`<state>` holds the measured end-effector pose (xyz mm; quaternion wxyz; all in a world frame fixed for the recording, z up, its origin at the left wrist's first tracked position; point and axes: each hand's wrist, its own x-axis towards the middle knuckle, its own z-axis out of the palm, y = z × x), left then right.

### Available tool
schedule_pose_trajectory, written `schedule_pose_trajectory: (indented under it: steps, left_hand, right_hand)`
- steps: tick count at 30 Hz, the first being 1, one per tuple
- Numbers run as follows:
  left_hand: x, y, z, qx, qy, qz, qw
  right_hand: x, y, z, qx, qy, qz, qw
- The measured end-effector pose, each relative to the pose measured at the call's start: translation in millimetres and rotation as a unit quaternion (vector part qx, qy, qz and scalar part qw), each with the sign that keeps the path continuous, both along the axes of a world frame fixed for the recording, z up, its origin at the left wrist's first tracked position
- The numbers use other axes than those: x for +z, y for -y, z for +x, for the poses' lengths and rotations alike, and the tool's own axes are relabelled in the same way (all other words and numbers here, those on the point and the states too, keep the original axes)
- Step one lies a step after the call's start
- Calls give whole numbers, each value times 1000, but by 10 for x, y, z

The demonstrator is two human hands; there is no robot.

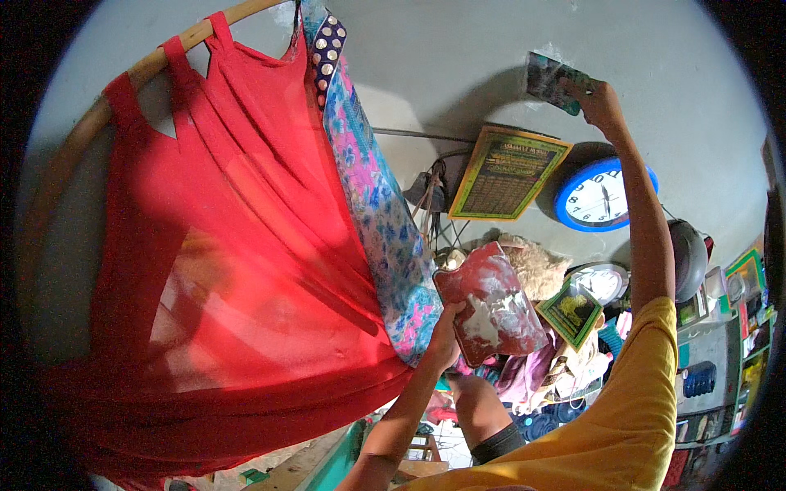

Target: The person applies white plaster to a wall using a putty knife, scooping material from a handheld hawk.

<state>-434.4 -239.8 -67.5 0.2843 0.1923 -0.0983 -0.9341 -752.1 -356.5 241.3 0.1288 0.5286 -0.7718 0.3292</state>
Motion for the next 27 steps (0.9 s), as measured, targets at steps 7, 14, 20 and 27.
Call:
schedule_pose_trajectory:
  steps: [7, 14, 20, 27]
  left_hand:
    - [-50, -53, 64, 4, 8, -4, 1000]
    - [303, -17, 211, -1, 42, -6, 999]
    - [508, -24, 533, -11, -48, -59, 997]
    - [994, -419, 1104, -64, -155, -26, 985]
  right_hand:
    - [260, -427, -63, -33, -188, -65, 979]
    - [-62, -1533, 780, 112, -207, -34, 971]
    - [-716, -2272, 1633, 185, 451, 277, 828]
    - [-1175, -2623, 1555, 226, 667, 202, 680]
